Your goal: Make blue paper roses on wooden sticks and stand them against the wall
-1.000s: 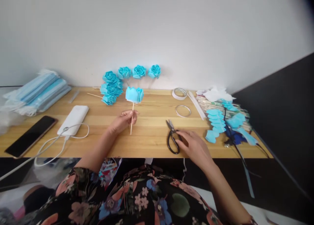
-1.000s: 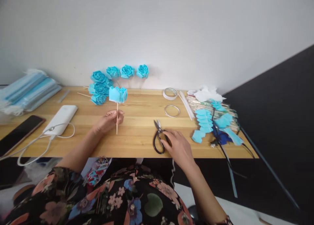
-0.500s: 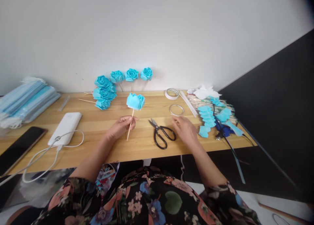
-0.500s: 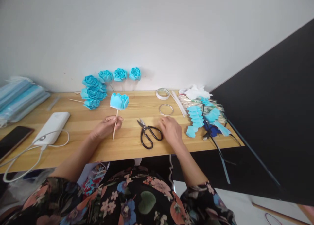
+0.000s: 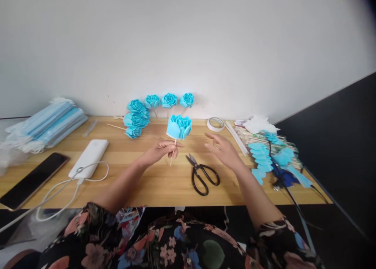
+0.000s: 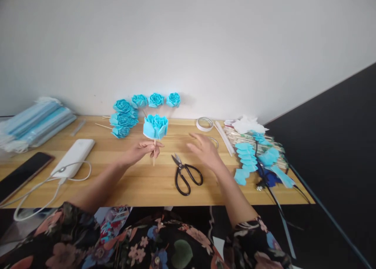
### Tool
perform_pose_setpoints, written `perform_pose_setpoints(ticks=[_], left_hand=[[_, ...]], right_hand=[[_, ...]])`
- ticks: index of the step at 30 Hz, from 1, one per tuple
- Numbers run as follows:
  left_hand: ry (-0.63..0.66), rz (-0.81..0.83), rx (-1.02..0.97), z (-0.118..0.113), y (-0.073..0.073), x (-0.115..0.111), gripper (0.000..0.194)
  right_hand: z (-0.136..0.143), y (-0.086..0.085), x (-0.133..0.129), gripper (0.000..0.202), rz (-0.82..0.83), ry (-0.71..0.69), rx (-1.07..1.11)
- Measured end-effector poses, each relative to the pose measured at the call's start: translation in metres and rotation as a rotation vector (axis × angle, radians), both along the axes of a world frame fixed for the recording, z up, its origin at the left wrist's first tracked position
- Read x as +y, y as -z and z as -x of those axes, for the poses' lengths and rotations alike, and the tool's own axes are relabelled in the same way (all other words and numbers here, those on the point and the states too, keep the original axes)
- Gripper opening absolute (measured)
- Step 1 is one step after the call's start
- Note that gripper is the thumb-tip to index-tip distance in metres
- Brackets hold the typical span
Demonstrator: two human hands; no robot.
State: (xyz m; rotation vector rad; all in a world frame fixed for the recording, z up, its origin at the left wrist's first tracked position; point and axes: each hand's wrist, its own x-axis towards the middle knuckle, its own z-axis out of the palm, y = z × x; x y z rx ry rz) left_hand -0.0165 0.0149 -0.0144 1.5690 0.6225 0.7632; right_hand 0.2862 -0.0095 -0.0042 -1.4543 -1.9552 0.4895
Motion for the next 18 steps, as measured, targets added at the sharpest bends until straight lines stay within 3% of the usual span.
perform_pose_setpoints(ticks=[3, 6, 12, 18], left_hand=[[-0.032, -0.060, 0.002, -0.009, -0.007, 0.008, 0.054], [-0.146, -0.126, 0.026, -0.011, -0.001, 0.011, 0.055], [-0.341, -0.192, 0.004, -0.006, 0.022, 0.015, 0.058], [-0.312, -0.239, -0.047, -0.009, 0.025, 0.016, 0.060]], right_hand=[[0.033, -0.020, 0.011, 0.093, 0.059, -0.353, 0.344], [0.058, -0.032, 0.022, 0.120, -0.048, -0.484, 0.431], [0.089, -0.039, 0.033, 0.125, -0.161, -0.579, 0.377], [0.112, -0.034, 0.038, 0.127, -0.176, -0.641, 0.407]])
